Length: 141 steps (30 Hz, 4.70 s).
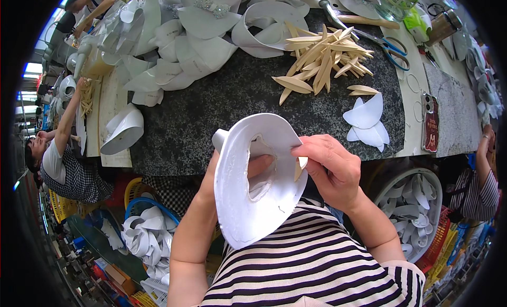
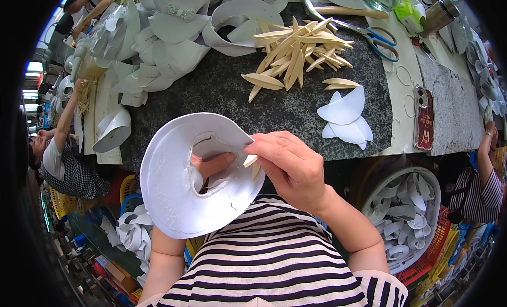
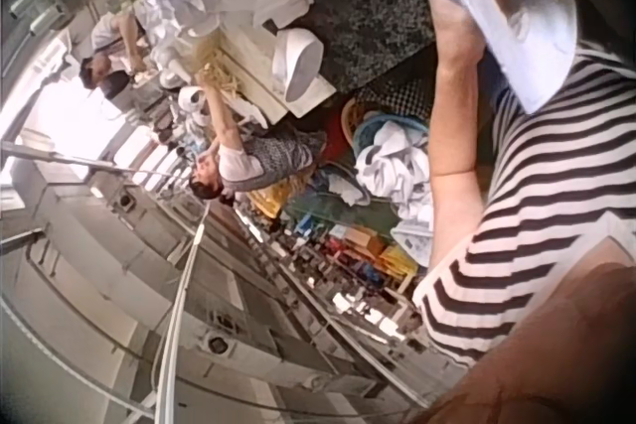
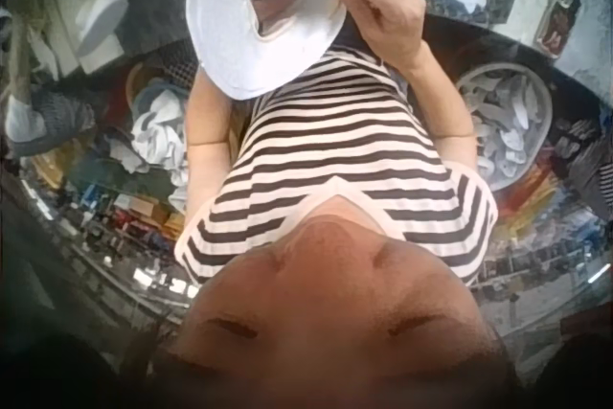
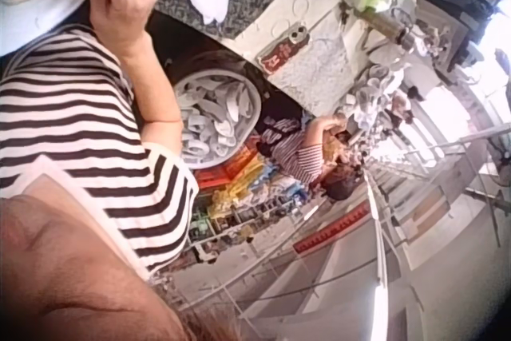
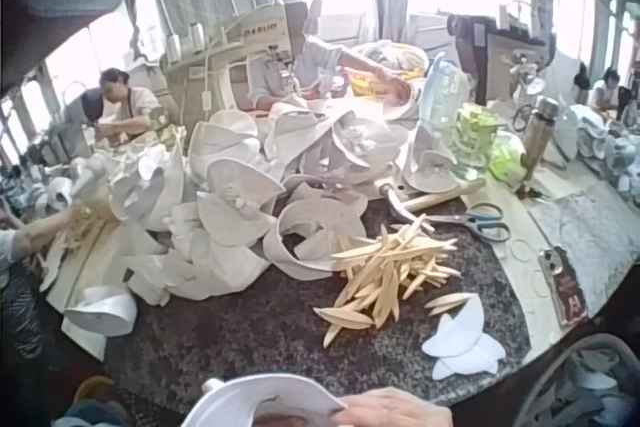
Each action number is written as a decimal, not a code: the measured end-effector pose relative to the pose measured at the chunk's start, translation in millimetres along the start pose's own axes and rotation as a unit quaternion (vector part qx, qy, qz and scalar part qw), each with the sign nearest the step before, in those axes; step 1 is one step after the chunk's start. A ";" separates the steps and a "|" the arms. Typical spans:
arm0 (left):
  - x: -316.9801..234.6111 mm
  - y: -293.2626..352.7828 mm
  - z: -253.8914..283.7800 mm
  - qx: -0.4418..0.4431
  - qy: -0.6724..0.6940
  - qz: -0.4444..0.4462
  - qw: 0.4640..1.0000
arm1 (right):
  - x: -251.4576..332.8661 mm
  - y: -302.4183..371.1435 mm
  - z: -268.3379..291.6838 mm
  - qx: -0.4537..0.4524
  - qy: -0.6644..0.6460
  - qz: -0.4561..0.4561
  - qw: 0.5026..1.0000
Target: The person sorts shoe upper components, folds lining pieces around wooden stays, and inserts them into the shoe uppers, pressing and shaping the interiors by hand.
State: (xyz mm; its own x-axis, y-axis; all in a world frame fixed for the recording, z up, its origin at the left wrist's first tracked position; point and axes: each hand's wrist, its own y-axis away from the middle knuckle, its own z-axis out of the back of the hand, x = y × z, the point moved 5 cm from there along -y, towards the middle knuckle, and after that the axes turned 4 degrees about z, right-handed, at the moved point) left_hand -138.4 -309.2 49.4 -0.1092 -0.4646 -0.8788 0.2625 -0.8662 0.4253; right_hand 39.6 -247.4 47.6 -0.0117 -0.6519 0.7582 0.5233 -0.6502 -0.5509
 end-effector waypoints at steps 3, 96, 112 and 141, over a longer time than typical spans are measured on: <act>28.6 -16.6 0.7 0.025 0.064 -0.054 0.996 | -4.4 -2.3 1.0 -0.009 -0.005 -0.044 0.999; 63.4 -24.4 24.5 0.035 0.093 -0.008 0.995 | -10.8 -14.8 -23.9 0.165 -0.021 -0.228 0.959; 33.9 -37.1 15.4 0.029 -0.151 -0.080 0.985 | -65.2 23.7 -56.8 0.175 -0.237 -0.234 0.927; 42.6 -23.5 24.8 -0.036 0.014 -0.215 0.976 | -63.7 81.8 29.2 0.059 -0.121 -0.298 0.945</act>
State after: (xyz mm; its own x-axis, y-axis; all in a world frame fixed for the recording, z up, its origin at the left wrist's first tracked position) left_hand -172.9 -313.2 7.4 -0.1983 -0.0541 -0.9786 0.2649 -0.9643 -0.0004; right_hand 108.0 -247.7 -35.7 -0.1468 -0.0661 0.9870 0.5760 -0.8169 0.0309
